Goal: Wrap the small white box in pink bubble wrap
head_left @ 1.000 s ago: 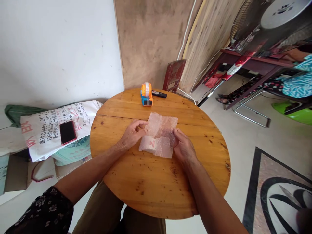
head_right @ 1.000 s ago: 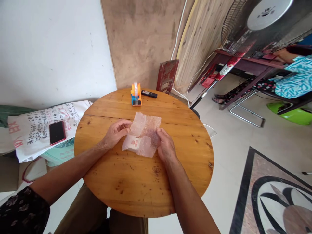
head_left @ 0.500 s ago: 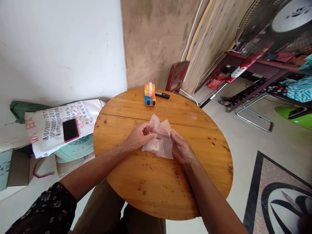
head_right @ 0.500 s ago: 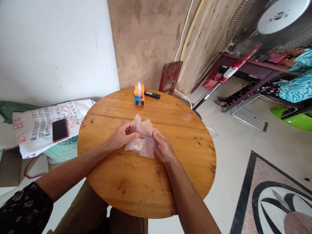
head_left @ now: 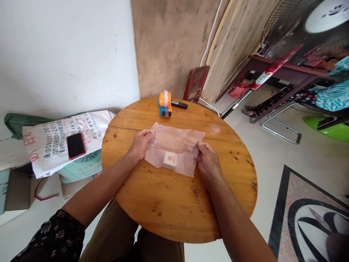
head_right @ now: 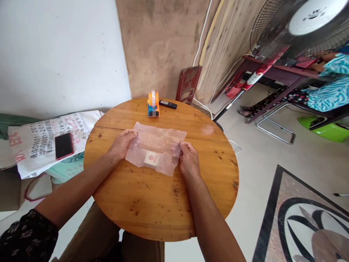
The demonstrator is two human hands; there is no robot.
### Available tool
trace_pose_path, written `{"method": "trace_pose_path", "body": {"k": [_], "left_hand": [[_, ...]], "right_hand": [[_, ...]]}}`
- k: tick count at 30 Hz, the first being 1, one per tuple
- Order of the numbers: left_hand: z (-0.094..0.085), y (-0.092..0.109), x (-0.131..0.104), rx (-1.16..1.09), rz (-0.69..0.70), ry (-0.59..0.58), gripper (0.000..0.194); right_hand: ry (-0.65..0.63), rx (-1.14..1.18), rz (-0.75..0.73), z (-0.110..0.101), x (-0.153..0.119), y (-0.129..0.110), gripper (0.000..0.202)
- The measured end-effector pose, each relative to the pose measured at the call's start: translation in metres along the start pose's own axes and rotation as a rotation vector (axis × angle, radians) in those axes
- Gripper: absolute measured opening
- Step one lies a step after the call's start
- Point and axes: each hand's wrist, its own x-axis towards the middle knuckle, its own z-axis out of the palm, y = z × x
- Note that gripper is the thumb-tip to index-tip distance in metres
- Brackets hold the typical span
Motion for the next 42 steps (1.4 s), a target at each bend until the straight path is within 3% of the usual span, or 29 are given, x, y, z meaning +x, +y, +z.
{"method": "trace_pose_path", "body": {"k": [5, 9, 11, 14, 18, 22, 25, 29, 34, 39, 42], "left_hand": [[0.001, -0.002, 0.001, 0.085, 0.043, 0.064, 0.032], [-0.001, -0.005, 0.006, 0.181, 0.138, 0.097, 0.023], [-0.003, -0.005, 0.008, 0.245, 0.235, 0.152, 0.019], [-0.005, -0.002, 0.004, 0.419, 0.487, 0.181, 0.017], [-0.006, 0.005, -0.013, 0.686, 0.847, 0.042, 0.012], [-0.006, 0.01, -0.023, 0.853, 0.936, -0.183, 0.013], [-0.007, 0.01, -0.022, 0.911, 0.817, -0.311, 0.017], [-0.008, 0.014, -0.021, 0.937, 0.541, -0.451, 0.021], [-0.012, 0.034, -0.027, 0.839, 0.308, -0.601, 0.026], [-0.018, 0.05, -0.03, 0.639, -0.174, -1.069, 0.036], [-0.017, 0.048, -0.032, 0.667, -0.294, -1.26, 0.043]], "right_hand": [[0.064, -0.074, 0.086, 0.003, -0.001, -0.004, 0.039], [0.096, -0.183, -0.019, 0.003, -0.001, -0.007, 0.03], [0.11, -0.201, -0.039, 0.002, 0.0, -0.007, 0.028], [0.139, -0.236, -0.082, -0.001, 0.002, -0.008, 0.029], [0.123, -0.36, -0.302, -0.005, -0.002, -0.009, 0.022], [0.054, -0.444, -0.376, -0.004, -0.012, -0.011, 0.021], [-0.062, -0.433, -0.379, -0.004, -0.021, -0.018, 0.026], [-0.233, -0.428, -0.368, -0.005, -0.032, -0.031, 0.025], [-0.338, -0.455, -0.427, -0.006, -0.041, -0.041, 0.02], [-0.392, -0.532, -0.507, -0.003, -0.047, -0.046, 0.022], [-0.52, -0.559, -0.518, 0.002, -0.053, -0.05, 0.028]]}}
